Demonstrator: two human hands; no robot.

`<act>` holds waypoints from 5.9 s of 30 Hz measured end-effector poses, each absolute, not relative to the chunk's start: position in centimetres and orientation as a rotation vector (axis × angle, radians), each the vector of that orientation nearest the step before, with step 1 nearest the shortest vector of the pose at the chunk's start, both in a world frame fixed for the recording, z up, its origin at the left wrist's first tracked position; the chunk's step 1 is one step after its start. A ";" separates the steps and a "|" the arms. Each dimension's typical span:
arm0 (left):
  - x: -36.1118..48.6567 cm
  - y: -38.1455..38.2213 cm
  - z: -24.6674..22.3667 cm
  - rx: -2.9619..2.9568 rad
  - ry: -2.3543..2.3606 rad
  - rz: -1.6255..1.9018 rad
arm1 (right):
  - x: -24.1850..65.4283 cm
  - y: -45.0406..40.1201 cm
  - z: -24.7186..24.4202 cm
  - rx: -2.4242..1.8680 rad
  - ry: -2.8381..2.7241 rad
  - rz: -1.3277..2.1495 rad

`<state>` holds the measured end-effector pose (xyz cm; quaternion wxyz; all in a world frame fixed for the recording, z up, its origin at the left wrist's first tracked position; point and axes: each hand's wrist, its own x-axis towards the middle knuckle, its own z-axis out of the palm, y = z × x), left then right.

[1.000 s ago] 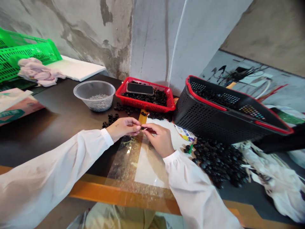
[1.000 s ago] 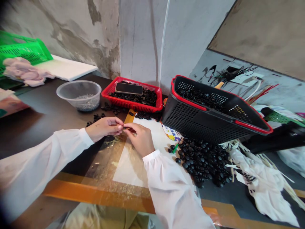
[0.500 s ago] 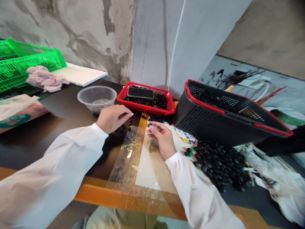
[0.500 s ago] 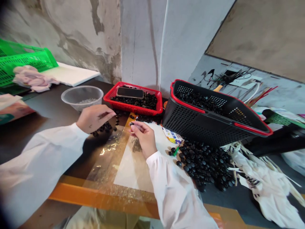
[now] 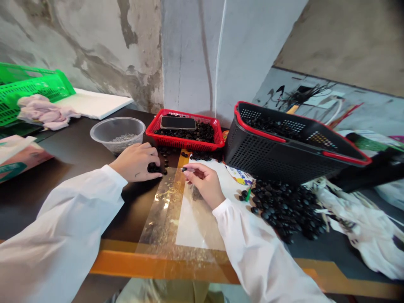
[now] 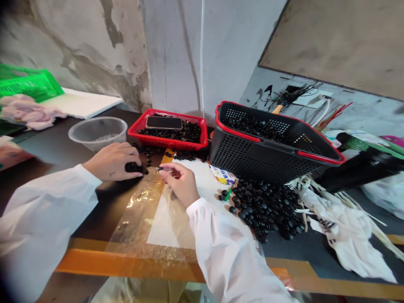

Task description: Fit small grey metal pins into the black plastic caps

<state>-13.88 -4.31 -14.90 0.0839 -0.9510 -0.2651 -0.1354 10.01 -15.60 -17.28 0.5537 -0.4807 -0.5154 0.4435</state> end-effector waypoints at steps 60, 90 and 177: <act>-8.6 -10.7 -17.4 -3.060 -1.217 -1.960 | 8.6 -16.8 -16.5 -1.113 -1.141 0.847; -8.8 -10.0 -17.9 -3.047 -1.024 -1.857 | 8.7 -16.3 -17.3 -0.959 -0.987 1.237; -6.5 -12.6 -19.2 -3.283 -0.806 -0.858 | 17.3 -12.8 -16.7 -2.152 -1.882 -0.171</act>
